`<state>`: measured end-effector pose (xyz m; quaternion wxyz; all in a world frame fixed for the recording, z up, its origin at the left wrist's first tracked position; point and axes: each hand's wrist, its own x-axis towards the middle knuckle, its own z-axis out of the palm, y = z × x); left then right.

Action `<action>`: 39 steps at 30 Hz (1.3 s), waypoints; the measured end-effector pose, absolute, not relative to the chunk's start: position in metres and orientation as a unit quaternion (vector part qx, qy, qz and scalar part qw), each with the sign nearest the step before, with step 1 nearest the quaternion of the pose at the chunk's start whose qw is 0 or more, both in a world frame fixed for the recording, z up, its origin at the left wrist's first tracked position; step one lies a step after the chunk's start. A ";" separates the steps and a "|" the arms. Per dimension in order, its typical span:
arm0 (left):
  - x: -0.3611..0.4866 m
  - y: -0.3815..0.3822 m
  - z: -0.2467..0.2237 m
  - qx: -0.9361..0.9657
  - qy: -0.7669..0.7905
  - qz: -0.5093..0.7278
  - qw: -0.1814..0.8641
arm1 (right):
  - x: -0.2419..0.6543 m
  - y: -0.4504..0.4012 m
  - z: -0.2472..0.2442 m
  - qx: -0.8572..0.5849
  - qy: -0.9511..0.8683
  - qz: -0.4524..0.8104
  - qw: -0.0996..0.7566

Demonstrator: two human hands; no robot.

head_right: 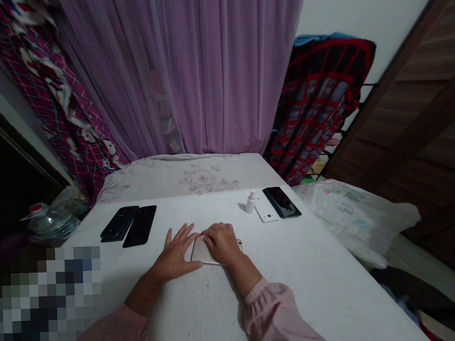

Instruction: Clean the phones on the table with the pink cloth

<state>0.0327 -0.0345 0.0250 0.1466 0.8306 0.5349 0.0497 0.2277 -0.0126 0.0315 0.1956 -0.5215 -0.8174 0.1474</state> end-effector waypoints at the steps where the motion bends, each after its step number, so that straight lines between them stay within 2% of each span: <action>1: 0.032 -0.035 0.024 0.830 0.537 0.059 0.140 | 0.232 -0.011 0.032 -0.532 -0.812 0.139 0.196; 6: 0.029 -0.036 0.015 0.829 0.538 0.103 0.115 | 0.263 -0.011 0.026 -0.585 -0.773 0.127 0.211; 12: 0.026 -0.043 0.006 0.823 0.545 0.122 0.107 | 0.284 -0.027 0.018 -0.524 -0.771 0.173 0.316; 15: 0.025 -0.051 0.004 0.818 0.551 0.137 0.097 | 0.287 -0.031 0.019 -0.526 -0.751 0.214 0.335; 27: 0.022 -0.055 0.021 0.809 0.566 0.052 0.151 | 0.298 -0.035 0.010 -0.457 -0.803 0.238 0.299; 39: 0.021 -0.053 0.014 0.807 0.568 0.071 0.147 | 0.278 -0.016 0.017 -0.567 -0.775 0.146 0.238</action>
